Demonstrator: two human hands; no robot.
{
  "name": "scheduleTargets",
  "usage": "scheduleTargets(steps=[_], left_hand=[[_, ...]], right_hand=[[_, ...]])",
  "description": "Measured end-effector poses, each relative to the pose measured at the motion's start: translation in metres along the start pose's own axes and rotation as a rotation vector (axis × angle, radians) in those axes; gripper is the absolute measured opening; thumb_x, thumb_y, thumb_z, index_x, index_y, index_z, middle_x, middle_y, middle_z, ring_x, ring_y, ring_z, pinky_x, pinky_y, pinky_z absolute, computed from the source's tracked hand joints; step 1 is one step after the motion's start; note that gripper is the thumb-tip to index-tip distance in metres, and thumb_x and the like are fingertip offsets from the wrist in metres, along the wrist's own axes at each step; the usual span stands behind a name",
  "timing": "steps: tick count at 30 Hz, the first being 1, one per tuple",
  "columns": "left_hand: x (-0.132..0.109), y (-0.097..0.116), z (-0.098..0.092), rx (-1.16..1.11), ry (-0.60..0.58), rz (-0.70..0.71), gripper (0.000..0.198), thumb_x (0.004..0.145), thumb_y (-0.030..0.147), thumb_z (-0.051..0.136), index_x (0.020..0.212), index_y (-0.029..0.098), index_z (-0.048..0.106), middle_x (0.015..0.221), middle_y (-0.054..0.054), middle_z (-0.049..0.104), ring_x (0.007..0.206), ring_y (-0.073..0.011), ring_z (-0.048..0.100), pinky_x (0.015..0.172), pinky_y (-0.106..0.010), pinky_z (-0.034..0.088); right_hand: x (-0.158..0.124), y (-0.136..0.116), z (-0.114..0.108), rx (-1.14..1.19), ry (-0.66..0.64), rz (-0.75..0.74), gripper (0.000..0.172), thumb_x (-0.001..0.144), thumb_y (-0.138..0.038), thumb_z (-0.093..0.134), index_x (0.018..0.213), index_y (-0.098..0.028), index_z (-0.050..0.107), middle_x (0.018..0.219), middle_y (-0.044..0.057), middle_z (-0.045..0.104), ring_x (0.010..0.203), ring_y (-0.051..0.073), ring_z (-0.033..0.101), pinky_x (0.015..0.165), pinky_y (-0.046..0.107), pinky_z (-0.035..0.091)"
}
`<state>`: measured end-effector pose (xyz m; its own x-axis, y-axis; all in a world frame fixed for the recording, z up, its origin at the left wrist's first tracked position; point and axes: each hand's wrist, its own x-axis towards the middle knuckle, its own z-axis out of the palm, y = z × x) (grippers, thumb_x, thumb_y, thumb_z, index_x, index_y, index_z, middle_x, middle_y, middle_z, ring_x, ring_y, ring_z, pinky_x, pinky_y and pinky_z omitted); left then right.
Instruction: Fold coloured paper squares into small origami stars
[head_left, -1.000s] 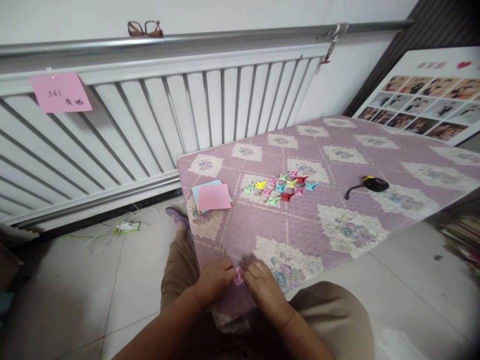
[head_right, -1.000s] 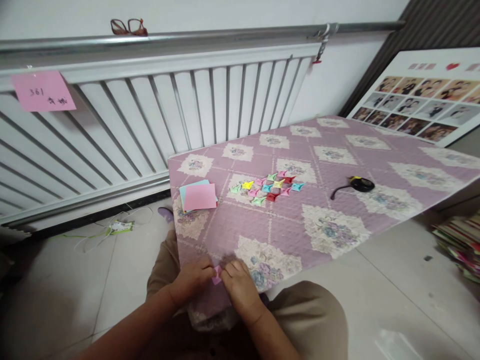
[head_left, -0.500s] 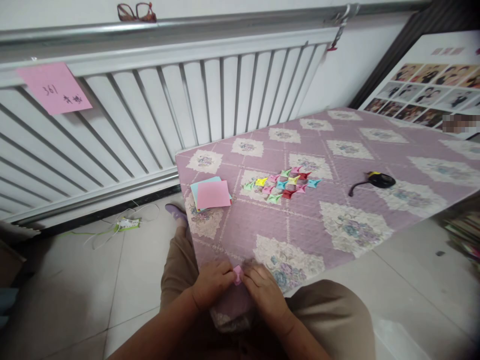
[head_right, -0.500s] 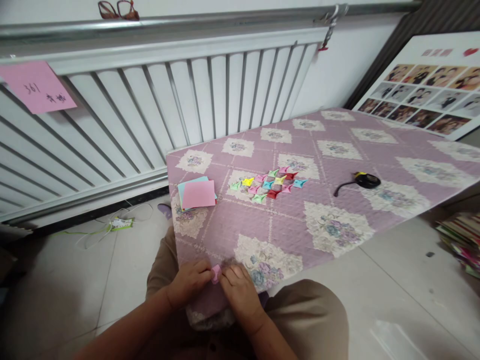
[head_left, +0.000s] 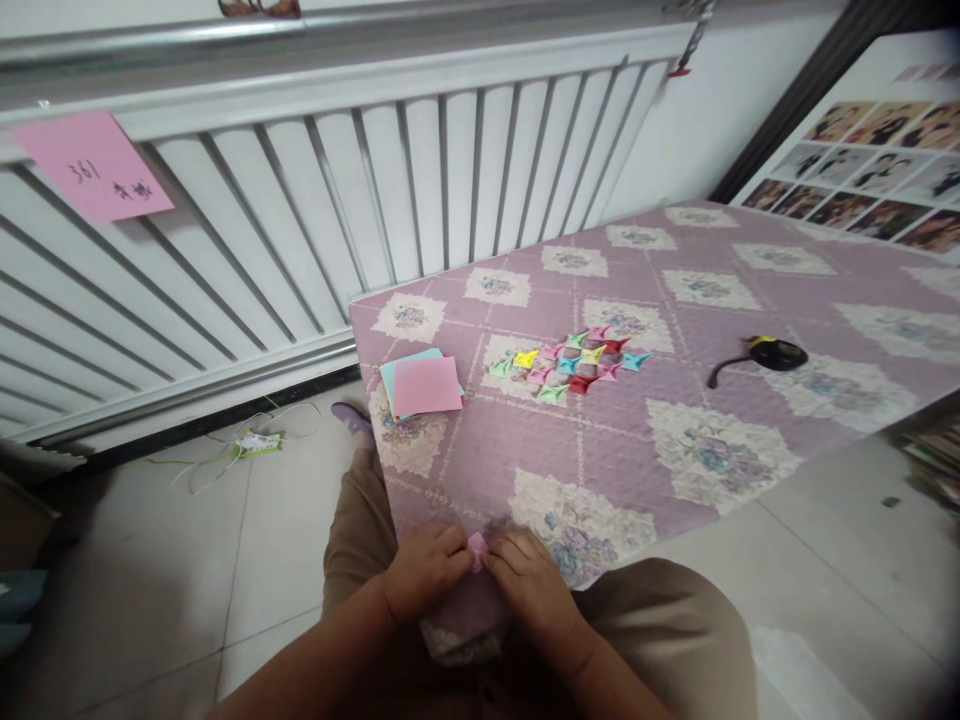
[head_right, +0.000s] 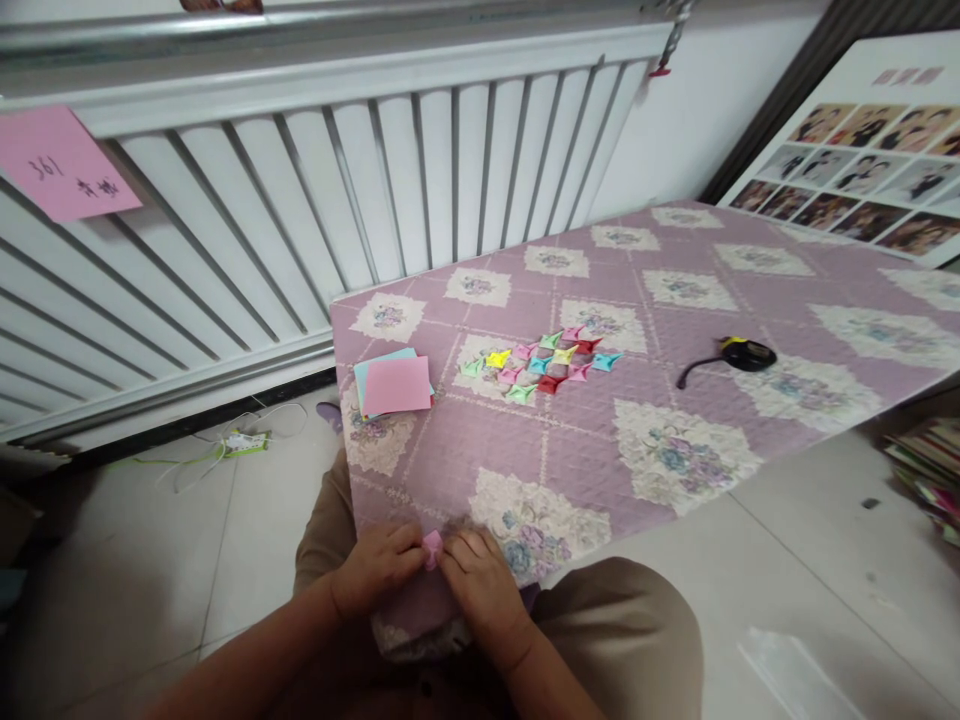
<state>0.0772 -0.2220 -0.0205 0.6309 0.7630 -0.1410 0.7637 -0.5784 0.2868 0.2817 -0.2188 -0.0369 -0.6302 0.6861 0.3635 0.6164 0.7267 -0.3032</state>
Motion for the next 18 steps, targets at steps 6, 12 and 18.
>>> scheduleTargets(steps=[6, 12, 18], left_hand=[[0.0001, 0.0017, -0.0010, 0.007, 0.001, -0.012, 0.034, 0.100, 0.029, 0.027, 0.104, 0.025, 0.061, 0.100, -0.003, 0.061, 0.086, -0.0184, 0.053, 0.074, -0.029, 0.039], [0.0003, 0.0015, 0.0058, 0.012, 0.062, -0.036, 0.032, 0.100, 0.028, 0.030, 0.101, 0.025, 0.062, 0.099, -0.002, 0.062, 0.086, -0.0183, 0.054, 0.074, -0.030, 0.040], [0.0017, 0.0001, 0.0073, -0.064, 0.058, -0.071, 0.030, 0.099, 0.028, 0.033, 0.101, 0.024, 0.062, 0.098, -0.002, 0.061, 0.088, -0.0175, 0.053, 0.077, -0.029, 0.040]], right_hand=[[-0.0021, 0.0016, 0.0036, 0.092, 0.027, 0.054, 0.013, 0.090, -0.016, 0.053, 0.094, -0.021, 0.065, 0.091, 0.004, 0.067, 0.087, 0.019, 0.056, 0.084, 0.035, 0.043], [-0.0001, -0.0006, 0.0015, 0.159, -0.011, 0.159, 0.017, 0.089, -0.016, 0.052, 0.099, -0.022, 0.064, 0.092, 0.004, 0.066, 0.086, 0.019, 0.057, 0.081, 0.034, 0.046], [0.0053, -0.0056, -0.0012, 0.124, -0.042, 0.220, 0.019, 0.087, -0.018, 0.056, 0.103, -0.024, 0.064, 0.087, 0.003, 0.065, 0.083, 0.019, 0.056, 0.076, 0.034, 0.044]])
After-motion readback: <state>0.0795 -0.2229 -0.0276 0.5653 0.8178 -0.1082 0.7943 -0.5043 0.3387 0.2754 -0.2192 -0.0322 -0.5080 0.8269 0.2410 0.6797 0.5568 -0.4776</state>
